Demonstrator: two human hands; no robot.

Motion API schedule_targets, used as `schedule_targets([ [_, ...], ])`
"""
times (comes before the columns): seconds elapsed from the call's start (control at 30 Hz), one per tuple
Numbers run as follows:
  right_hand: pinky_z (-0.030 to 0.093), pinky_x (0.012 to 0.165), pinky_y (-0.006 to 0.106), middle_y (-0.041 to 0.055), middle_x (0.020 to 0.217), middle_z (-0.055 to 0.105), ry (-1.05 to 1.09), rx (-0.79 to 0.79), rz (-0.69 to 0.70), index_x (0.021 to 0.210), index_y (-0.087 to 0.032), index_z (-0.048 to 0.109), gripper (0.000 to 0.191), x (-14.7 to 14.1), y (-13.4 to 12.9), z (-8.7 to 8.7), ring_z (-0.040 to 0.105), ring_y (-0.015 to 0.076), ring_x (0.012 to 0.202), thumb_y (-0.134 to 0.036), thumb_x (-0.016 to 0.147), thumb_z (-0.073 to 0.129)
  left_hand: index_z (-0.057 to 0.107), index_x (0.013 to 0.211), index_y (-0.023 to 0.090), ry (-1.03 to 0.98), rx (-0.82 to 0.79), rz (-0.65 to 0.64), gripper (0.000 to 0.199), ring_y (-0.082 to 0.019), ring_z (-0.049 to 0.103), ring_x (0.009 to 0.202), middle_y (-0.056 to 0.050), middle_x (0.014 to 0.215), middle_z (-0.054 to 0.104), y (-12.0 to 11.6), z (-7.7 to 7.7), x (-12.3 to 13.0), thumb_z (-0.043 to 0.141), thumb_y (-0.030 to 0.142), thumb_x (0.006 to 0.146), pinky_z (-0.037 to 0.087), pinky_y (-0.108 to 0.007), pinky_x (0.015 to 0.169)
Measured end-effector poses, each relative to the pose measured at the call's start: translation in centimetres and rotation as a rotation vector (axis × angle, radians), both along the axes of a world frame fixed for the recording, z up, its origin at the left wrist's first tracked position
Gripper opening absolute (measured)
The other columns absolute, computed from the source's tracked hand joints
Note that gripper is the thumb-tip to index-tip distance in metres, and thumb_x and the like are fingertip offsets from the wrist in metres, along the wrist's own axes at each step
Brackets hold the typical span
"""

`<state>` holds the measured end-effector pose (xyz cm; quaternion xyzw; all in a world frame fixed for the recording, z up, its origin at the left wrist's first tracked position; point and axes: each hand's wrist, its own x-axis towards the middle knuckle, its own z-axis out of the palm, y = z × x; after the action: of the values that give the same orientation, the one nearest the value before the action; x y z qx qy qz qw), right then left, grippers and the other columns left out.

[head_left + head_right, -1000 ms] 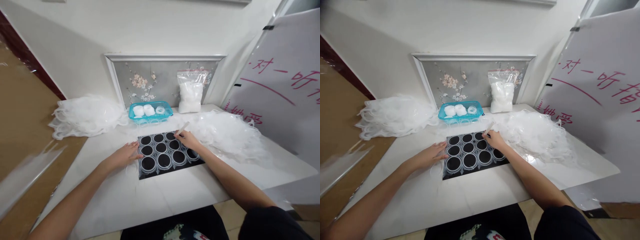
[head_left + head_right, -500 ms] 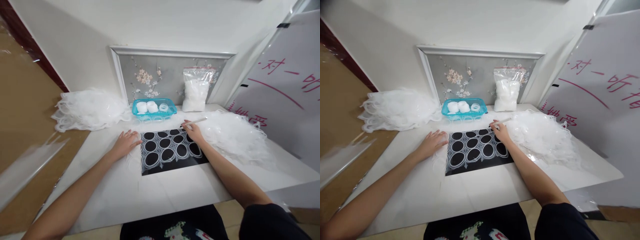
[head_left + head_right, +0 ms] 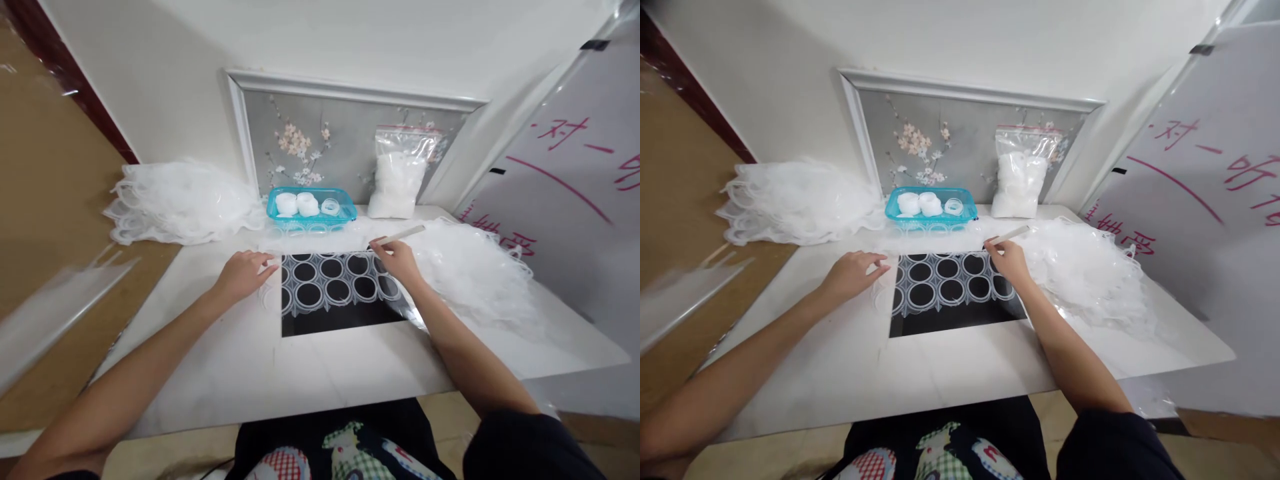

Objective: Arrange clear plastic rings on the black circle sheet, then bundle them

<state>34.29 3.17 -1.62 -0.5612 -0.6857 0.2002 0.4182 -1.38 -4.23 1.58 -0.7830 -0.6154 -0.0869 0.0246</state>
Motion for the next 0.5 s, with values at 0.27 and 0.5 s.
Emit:
schedule_targets([
  [0.27,0.052,0.081,0.032,0.0044,0.092,0.075,0.043,-0.188,0.685,0.090,-0.020,0.072,0.020,-10.5,-8.1,1.2,0.069,0.0194,0.087,-0.034,0.088,0.058,0.067,0.108,0.014,0.261,0.124,-0.488,0.040,-0.019,0.067,0.063,-0.005,0.073,0.072,-10.7,-2.5,1.6,0.042,0.043,0.098,0.046,-0.029,0.059],
  [0.5,0.052,0.079,0.030,0.0051,0.090,0.075,0.156,-0.178,0.754,0.086,-0.019,0.072,0.022,-15.0,-8.4,-1.3,0.069,0.0184,0.085,-0.036,0.090,0.058,0.058,0.121,0.007,0.241,0.190,-0.538,0.060,-0.019,0.062,0.047,-0.004,0.062,0.067,-11.7,-4.0,0.4,0.035,0.057,0.096,0.040,-0.028,0.044],
])
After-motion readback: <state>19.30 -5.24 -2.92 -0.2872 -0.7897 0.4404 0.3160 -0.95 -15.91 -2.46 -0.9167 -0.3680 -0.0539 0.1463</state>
